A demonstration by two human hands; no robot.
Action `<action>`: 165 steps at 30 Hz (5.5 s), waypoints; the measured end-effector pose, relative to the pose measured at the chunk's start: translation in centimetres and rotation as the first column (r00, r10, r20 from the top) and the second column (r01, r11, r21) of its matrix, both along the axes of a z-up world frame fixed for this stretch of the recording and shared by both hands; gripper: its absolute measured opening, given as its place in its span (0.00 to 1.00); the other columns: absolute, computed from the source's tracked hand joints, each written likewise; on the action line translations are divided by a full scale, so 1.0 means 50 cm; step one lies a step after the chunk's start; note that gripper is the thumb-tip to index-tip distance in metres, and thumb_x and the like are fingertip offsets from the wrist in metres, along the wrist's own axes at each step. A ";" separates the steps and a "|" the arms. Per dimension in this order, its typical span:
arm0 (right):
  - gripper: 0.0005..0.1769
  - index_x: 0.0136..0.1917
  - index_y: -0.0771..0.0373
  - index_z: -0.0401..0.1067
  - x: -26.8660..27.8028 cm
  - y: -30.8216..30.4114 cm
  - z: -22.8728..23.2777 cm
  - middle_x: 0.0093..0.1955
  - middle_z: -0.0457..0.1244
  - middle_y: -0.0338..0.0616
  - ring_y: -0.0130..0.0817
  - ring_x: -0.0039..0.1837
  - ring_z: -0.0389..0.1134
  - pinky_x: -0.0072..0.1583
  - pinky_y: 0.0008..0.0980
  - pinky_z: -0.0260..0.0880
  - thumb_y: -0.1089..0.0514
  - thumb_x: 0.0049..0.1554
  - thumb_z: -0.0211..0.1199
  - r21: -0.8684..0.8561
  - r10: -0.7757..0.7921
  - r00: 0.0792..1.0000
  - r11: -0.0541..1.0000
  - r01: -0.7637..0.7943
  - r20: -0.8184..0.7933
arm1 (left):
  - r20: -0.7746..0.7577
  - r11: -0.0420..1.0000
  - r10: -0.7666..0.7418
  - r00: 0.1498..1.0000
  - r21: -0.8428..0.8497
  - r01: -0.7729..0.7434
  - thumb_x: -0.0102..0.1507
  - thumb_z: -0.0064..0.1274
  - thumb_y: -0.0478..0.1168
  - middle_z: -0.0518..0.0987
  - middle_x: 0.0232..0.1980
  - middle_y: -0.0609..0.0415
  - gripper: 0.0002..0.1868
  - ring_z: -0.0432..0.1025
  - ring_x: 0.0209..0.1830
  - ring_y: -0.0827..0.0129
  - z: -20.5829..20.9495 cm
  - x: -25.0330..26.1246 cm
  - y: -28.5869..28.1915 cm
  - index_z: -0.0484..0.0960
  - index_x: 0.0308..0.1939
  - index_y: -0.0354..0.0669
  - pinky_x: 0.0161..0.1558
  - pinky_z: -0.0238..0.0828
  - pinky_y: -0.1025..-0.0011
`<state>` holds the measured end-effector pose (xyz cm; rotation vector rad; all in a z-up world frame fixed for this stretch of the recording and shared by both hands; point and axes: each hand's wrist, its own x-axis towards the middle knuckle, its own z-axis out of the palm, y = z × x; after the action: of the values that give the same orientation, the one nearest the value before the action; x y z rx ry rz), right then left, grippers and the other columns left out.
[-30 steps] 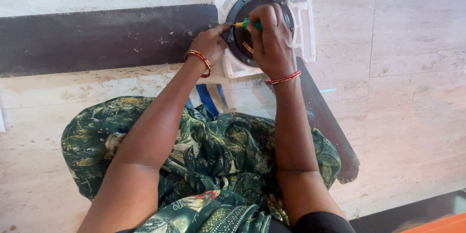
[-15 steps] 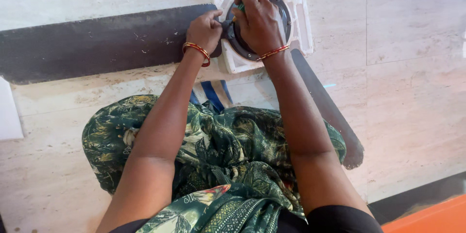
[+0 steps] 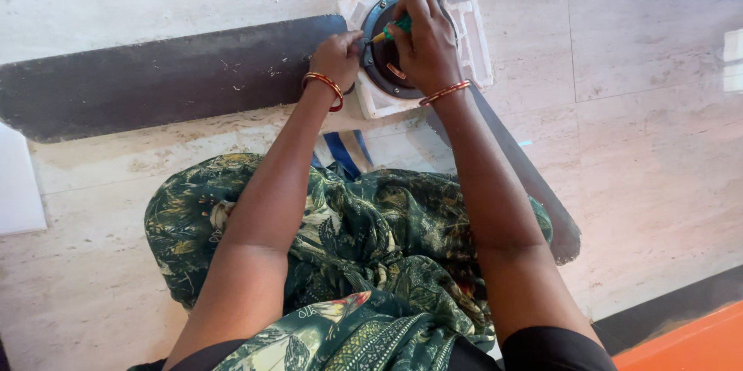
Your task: The person uses a screwdriver to tighten screws on the central hub of a ceiling fan lying on the floor. The person works on multiple screws around the hub, securing the fan blades in place.
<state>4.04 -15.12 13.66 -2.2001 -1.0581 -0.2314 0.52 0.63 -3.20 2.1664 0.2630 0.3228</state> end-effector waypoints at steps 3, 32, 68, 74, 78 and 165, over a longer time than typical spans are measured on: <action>0.13 0.52 0.64 0.64 -0.023 -0.027 0.004 0.50 0.65 0.48 0.51 0.52 0.70 0.52 0.47 0.69 0.68 0.61 0.68 -0.011 -0.089 0.995 0.996 0.089 -0.051 | -0.372 0.981 -0.135 0.919 -0.184 0.070 0.63 0.42 0.34 0.83 0.51 0.40 0.28 0.79 0.49 0.50 0.011 -0.007 -0.006 0.76 0.68 0.54 0.55 0.74 0.56; 0.12 0.52 0.64 0.65 -0.051 -0.067 -0.010 0.56 0.65 0.49 0.49 0.57 0.72 0.56 0.42 0.72 0.73 0.58 0.64 0.105 -0.035 0.992 0.993 0.048 -0.118 | -0.477 0.916 -0.236 0.847 -0.401 0.030 0.60 0.50 0.29 0.86 0.35 0.54 0.39 0.79 0.29 0.73 0.078 -0.027 -0.002 0.66 0.76 0.61 0.37 0.76 0.69; 0.13 0.50 0.65 0.63 -0.031 -0.052 0.009 0.53 0.66 0.48 0.48 0.55 0.71 0.55 0.42 0.70 0.73 0.58 0.66 0.062 -0.016 0.994 0.998 0.022 -0.108 | -0.518 0.919 -0.237 0.822 -0.394 0.016 0.58 0.57 0.34 0.86 0.36 0.55 0.37 0.82 0.32 0.70 0.079 -0.020 -0.005 0.66 0.72 0.59 0.39 0.78 0.67; 0.13 0.51 0.65 0.64 -0.032 -0.043 0.019 0.53 0.65 0.51 0.52 0.55 0.70 0.54 0.44 0.70 0.74 0.57 0.64 0.029 -0.017 0.994 0.999 0.020 -0.107 | -0.546 0.933 -0.223 0.807 -0.360 0.014 0.58 0.56 0.34 0.85 0.35 0.52 0.36 0.82 0.32 0.67 0.094 -0.022 -0.006 0.66 0.71 0.58 0.38 0.76 0.65; 0.13 0.51 0.64 0.64 -0.033 -0.012 0.026 0.50 0.62 0.53 0.54 0.52 0.69 0.53 0.47 0.68 0.74 0.57 0.62 -0.037 0.038 0.996 0.998 -0.041 -0.080 | -0.511 0.917 -0.235 0.827 -0.399 0.013 0.58 0.55 0.33 0.86 0.36 0.50 0.36 0.83 0.33 0.63 0.078 -0.017 -0.006 0.66 0.71 0.57 0.40 0.77 0.65; 0.16 0.51 0.63 0.62 0.007 0.049 0.031 0.52 0.63 0.54 0.58 0.55 0.67 0.54 0.50 0.66 0.70 0.55 0.67 -0.109 0.014 0.998 0.994 -0.021 -0.069 | -0.287 0.972 -0.084 0.954 -0.235 0.014 0.61 0.48 0.36 0.83 0.51 0.44 0.26 0.78 0.50 0.51 -0.034 0.005 -0.029 0.80 0.64 0.58 0.53 0.74 0.60</action>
<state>4.40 -12.68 15.20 -2.2779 -1.0745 -0.0916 0.78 -0.81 -4.92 1.9810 0.3934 -0.0621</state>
